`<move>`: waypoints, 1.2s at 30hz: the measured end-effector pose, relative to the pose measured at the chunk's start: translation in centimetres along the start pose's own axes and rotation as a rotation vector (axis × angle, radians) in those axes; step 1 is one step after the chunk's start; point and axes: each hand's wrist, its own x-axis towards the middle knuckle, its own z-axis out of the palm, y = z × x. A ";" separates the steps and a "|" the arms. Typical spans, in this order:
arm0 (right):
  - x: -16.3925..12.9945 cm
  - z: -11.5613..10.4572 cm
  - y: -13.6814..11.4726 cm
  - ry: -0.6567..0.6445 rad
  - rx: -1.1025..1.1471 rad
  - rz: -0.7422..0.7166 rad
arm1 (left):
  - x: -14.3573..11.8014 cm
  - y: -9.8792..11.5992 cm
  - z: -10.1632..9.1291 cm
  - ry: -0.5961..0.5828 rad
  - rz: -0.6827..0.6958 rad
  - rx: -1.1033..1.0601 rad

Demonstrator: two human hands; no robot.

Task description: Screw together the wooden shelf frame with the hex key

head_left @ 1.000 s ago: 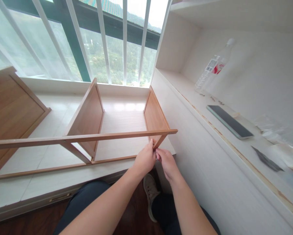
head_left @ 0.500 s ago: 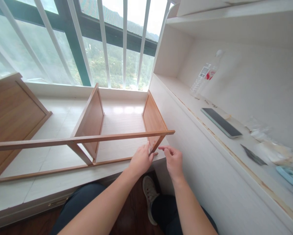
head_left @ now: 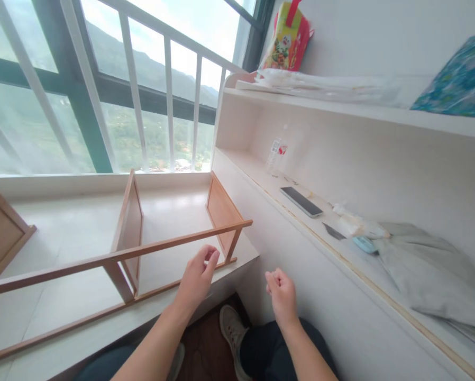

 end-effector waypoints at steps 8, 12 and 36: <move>-4.7 -10.1 -6.9 0.215 0.316 -0.021 | -1.3 1.5 -0.4 -0.120 0.037 -0.075; -5.2 -13.1 -10.7 0.201 0.489 0.053 | -1.8 1.6 -0.3 -0.191 0.051 -0.051; 18.8 -6.5 -25.0 -0.258 0.211 0.112 | -5.6 1.3 8.8 -0.628 0.124 0.213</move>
